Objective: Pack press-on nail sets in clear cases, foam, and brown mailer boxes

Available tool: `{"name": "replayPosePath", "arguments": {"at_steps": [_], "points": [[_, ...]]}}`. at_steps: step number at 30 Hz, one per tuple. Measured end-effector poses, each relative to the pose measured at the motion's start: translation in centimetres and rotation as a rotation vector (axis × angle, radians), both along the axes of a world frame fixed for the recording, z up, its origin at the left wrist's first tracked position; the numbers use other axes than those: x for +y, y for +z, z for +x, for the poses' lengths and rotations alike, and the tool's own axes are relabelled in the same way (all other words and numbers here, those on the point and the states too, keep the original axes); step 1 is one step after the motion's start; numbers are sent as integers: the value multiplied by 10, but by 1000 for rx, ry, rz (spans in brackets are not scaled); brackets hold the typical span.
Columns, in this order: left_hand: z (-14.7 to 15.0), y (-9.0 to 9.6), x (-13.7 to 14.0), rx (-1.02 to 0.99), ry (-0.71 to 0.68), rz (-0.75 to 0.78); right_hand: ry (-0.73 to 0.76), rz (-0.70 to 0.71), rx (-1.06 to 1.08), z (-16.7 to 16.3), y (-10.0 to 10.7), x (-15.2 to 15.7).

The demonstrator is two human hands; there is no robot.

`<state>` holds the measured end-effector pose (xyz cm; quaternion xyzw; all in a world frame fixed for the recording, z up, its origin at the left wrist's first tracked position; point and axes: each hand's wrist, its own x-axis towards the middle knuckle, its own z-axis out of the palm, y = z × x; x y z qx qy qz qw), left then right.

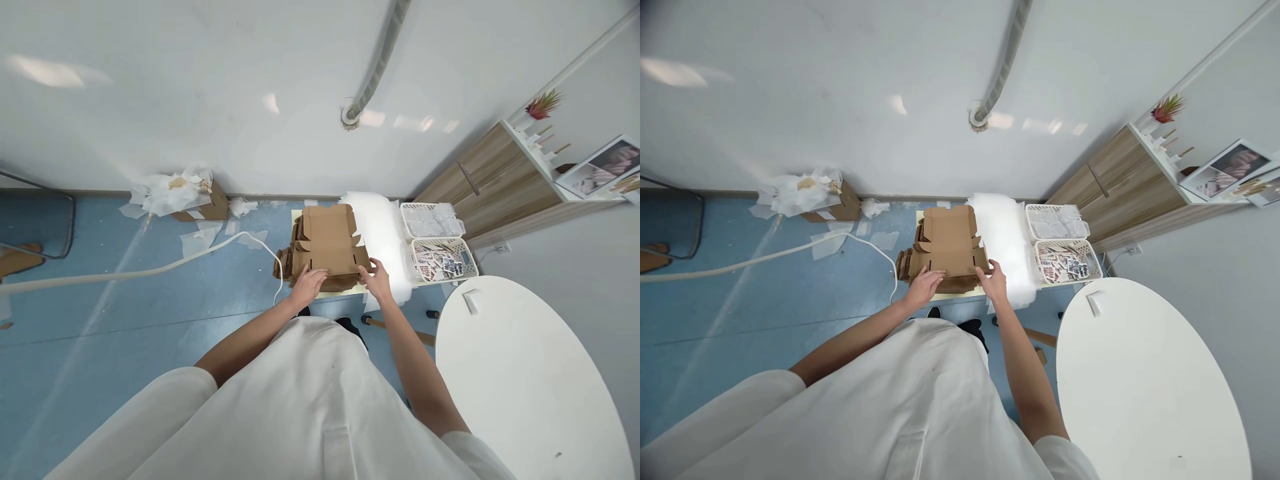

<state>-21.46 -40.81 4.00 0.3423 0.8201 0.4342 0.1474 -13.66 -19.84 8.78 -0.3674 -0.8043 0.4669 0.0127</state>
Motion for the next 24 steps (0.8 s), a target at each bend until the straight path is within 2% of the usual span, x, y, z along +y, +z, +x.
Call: {"name": "replayPosePath", "arguments": {"at_steps": [4, 7, 9, 13, 15, 19, 24], "points": [[13, 0, 4, -15, -69, 27, 31, 74, -4, -3, 5, 6], [17, 5, 2, 12, -65, 10, -9, 59, 61, 3, 6, 8], [15, 8, -1, 54, 21, -20, -50, 4, 131, 8, 5, 9], [5, 9, -5, 75, 288, -148, -80, -90, 239, 18, 5, 15], [-1, 7, -2, 47, 344, -226, -86, -121, 261, 25, 6, 19], [-2, 7, 23, -4, 285, -403, -124, -167, 314, 47, 8, 28], [11, 11, 65, -17, 195, -582, -202, -162, 325, 86, 6, 36]]}}
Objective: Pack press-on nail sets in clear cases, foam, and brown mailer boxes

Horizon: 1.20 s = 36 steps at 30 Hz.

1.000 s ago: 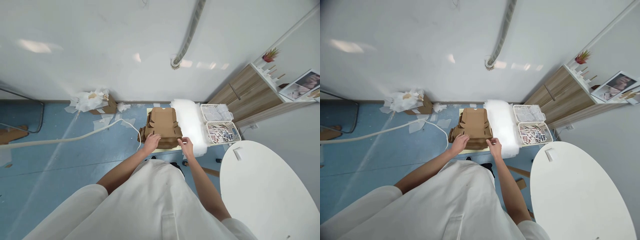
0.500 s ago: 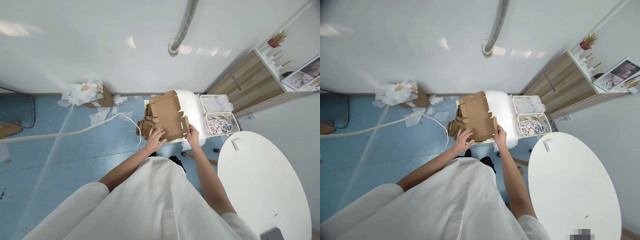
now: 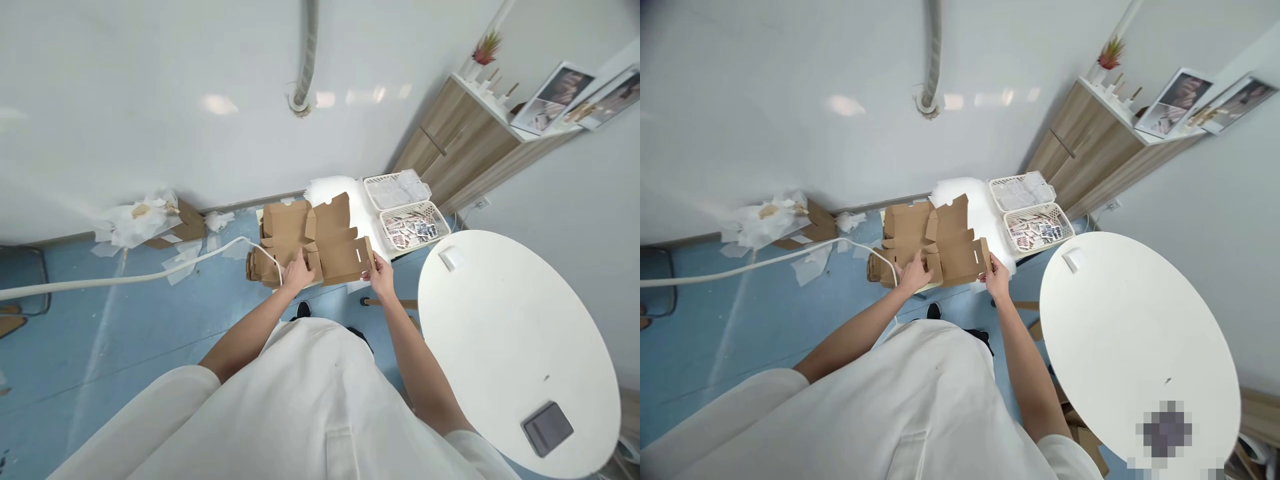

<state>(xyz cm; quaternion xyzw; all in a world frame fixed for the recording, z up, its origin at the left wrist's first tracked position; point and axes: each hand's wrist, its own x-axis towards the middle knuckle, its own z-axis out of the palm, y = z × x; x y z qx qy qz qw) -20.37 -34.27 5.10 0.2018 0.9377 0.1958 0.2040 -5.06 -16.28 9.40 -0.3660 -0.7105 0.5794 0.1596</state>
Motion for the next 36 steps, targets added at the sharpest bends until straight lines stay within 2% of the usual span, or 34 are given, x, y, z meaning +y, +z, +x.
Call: {"name": "replayPosePath", "arguments": {"at_steps": [4, 6, 9, 13, 19, 23, 26, 29, 36], "points": [[17, 4, 18, 53, -14, -56, -51, 20, -13, 36, -6, 15], [30, 8, 25, 102, -50, -9, -69, 59, -31, 57, -9, 26], [58, 15, 44, 185, -174, 96, -155, 196, -92, 92, -10, 45], [99, 23, 84, 237, -324, 242, -363, 360, -237, 148, -6, 62], [152, 24, 158, 82, -530, 414, -616, 399, -243, 240, -10, 62], [190, 20, 198, -4, -653, 441, -757, 439, -246, 292, -23, 52], [216, 16, 216, -81, -773, 419, -881, 409, -277, 319, -35, 44], [232, 10, 226, -154, -888, 397, -991, 319, -268, 334, -47, 36], [241, -5, 262, -255, -1012, 313, -1181, 119, -250, 345, -57, 27]]}}
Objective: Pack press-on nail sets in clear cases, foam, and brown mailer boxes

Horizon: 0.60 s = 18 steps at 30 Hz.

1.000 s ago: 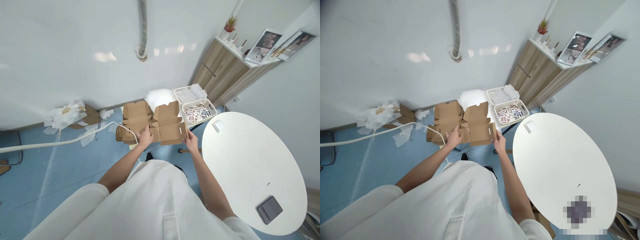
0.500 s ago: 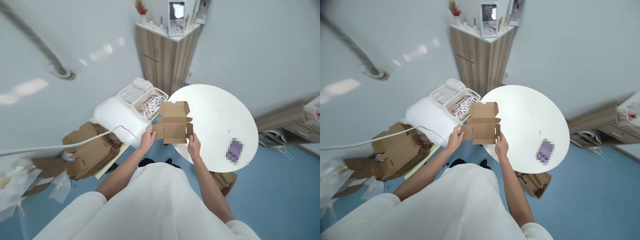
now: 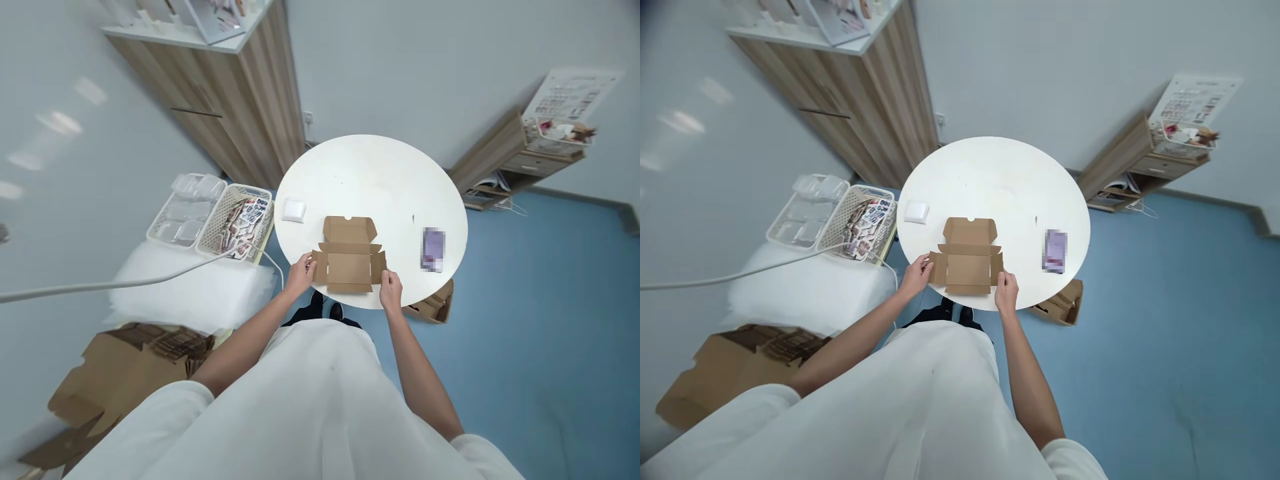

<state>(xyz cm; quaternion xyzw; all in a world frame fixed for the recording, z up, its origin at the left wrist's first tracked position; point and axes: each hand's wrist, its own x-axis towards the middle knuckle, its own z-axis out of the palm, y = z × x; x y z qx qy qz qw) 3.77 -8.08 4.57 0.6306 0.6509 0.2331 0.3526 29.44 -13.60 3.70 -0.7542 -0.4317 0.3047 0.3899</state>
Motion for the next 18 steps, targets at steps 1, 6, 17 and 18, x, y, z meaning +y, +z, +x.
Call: {"name": "replayPosePath", "arguments": {"at_steps": [1, 6, 17, 18], "points": [[1, -2, 7, -11, -14, -18, -18, -17, 13, 1, 0, 0], [7, -13, 40, -101, -71, -98, -90, -107, 24, 5, -1, 4], [10, -20, 75, -66, -150, 63, -205, -113, -48, -10, -4, -8], [10, -18, 72, -21, -215, 132, -212, -111, -57, -10, -5, -10]]}}
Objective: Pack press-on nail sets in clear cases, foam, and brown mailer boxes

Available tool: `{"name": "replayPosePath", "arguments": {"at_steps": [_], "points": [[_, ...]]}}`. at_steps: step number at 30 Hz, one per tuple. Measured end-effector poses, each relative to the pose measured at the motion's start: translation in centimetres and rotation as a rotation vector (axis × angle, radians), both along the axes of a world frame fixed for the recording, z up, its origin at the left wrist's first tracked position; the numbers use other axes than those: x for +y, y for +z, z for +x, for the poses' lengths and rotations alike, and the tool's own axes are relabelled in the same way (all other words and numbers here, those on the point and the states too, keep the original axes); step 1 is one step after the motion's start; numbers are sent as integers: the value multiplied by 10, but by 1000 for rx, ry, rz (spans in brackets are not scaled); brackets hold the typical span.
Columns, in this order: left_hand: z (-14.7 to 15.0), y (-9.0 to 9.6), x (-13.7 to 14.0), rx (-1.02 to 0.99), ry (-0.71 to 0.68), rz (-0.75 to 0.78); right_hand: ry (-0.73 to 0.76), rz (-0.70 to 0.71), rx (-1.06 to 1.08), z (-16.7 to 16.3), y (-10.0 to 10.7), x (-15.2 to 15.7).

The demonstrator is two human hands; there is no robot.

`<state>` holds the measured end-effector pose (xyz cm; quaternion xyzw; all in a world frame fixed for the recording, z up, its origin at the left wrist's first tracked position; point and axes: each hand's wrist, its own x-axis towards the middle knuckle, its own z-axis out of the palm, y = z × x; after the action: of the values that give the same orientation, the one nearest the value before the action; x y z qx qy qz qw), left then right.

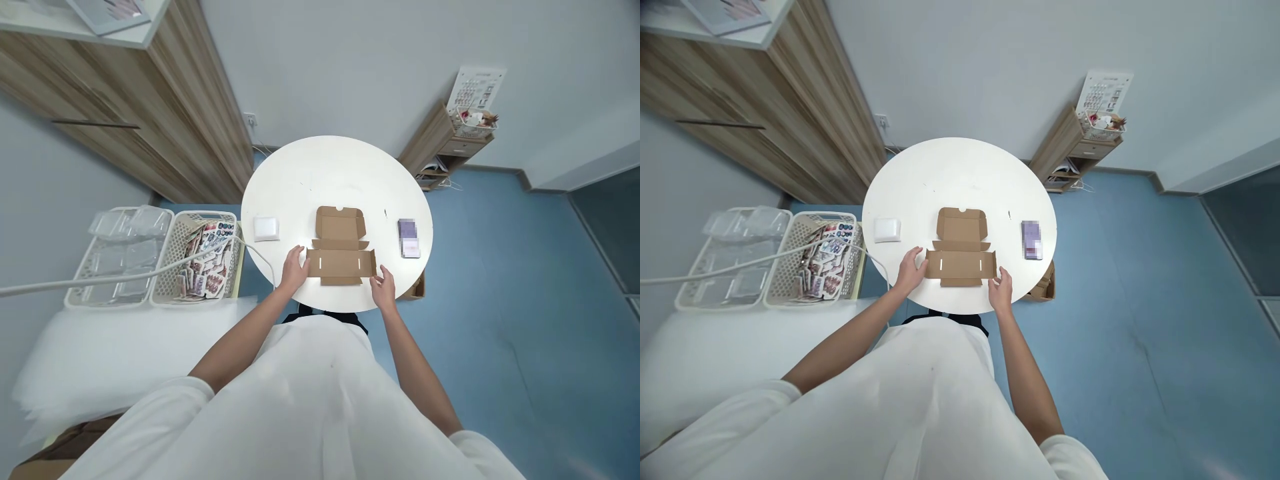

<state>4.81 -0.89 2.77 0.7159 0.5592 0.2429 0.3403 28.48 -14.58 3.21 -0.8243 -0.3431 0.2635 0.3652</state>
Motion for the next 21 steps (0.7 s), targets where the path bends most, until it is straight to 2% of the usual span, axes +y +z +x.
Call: {"name": "replayPosePath", "arguments": {"at_steps": [3, 6, 8, 13, 21], "points": [[6, 7, -14, 131, -269, 129, -4, -28, -59, 7, -1, 0], [18, 9, -29, 276, -516, 135, 32, -48, -121, 21, 2, 16], [28, 7, -35, 352, -605, 117, 91, -53, -129, 30, 4, 35], [44, -1, -34, 436, -638, 102, 137, -92, 24, 48, 2, 92], [57, -9, -31, 456, -572, 54, 126, -126, 240, 72, -27, 157]]}}
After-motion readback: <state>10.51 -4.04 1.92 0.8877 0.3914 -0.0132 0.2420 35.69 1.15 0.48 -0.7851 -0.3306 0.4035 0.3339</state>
